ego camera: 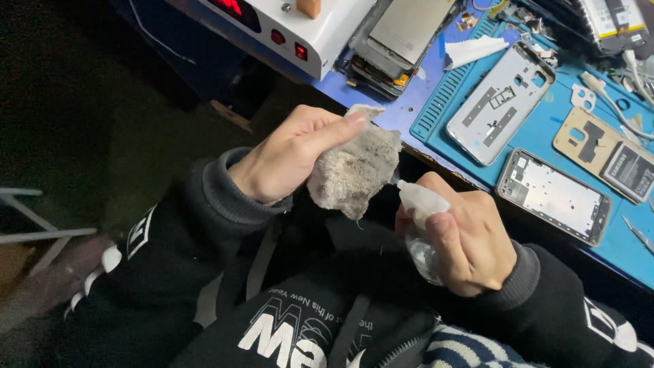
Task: Repairing and cleaning the internal components of a smartphone on a technician's workbench.
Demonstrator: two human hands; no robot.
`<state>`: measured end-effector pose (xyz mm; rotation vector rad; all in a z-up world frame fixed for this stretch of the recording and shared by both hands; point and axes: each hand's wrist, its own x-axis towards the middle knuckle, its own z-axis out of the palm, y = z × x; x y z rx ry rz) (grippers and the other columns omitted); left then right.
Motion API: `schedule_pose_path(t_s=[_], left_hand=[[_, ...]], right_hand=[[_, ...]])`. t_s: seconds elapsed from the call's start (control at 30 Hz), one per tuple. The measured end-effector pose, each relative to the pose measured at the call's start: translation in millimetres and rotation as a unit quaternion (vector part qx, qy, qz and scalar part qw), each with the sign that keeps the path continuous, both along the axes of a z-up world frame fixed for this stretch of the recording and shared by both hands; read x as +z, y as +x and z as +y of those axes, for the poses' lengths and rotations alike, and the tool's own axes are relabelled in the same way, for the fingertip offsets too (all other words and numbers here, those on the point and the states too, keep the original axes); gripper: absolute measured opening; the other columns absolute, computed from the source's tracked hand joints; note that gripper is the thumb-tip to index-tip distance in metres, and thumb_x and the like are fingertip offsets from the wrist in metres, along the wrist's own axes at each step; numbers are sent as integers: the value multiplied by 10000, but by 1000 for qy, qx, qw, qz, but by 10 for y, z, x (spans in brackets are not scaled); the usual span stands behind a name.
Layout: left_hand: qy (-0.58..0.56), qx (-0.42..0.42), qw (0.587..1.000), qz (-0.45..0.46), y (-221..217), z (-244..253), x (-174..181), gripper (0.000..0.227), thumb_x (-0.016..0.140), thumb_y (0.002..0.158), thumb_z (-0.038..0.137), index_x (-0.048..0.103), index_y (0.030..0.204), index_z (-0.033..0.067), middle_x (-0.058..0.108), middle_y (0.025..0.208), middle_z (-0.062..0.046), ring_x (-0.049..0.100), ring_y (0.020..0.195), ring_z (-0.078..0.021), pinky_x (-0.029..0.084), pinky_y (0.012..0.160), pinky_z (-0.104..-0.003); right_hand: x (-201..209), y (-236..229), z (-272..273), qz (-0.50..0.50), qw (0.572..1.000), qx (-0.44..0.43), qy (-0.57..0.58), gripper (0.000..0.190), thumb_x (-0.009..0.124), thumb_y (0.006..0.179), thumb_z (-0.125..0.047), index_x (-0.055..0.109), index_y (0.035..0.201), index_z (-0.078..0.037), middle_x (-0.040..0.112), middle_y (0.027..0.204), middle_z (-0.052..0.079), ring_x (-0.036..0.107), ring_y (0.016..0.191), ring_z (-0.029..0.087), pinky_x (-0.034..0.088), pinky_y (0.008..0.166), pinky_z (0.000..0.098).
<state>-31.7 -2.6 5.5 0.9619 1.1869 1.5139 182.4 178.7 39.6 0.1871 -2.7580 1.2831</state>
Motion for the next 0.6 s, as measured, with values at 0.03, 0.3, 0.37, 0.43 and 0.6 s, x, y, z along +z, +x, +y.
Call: schedule_pose_path(t_s=[0.03,0.3,0.37,0.43,0.6], left_hand=[[3,0,1000,-6,-13,2,6,478,466,1135,325,698,886,-12,655,736,15,523,605,-36,484,605,-213],[-7,4,1000,-22,16,-126,91,450,452,1091,330,729,1002,-14,739,820,-20,643,662,-46,553,644,-209],[-7,8,1000,-25,16,-153,80,455,464,1106,328,735,1027,-29,732,829,-30,629,671,-46,541,647,-209],[-14,13,1000,2,16,-158,85,480,460,1119,330,734,995,-43,728,811,-28,626,658,-43,535,633,-209],[-12,2,999,-30,35,-131,67,466,452,1108,327,733,1043,-40,743,836,-42,651,676,-57,540,636,-213]], right_hand=[[-25,-4,-6,-1,1000,-4,4,543,227,1110,-399,642,1062,-52,704,870,71,754,734,224,594,698,310],[55,-75,-125,43,998,-5,38,583,237,1109,-431,613,1113,15,704,841,78,743,695,233,587,652,322],[24,-48,-102,31,999,-5,28,582,226,1108,-434,621,1096,-7,703,839,72,748,696,226,593,655,317],[21,-23,-94,32,999,0,27,574,207,1117,-435,628,1069,-48,695,859,75,745,722,230,592,679,320],[73,-69,-107,26,999,-4,27,585,223,1110,-452,597,1144,-3,699,848,77,736,706,241,582,669,331]])
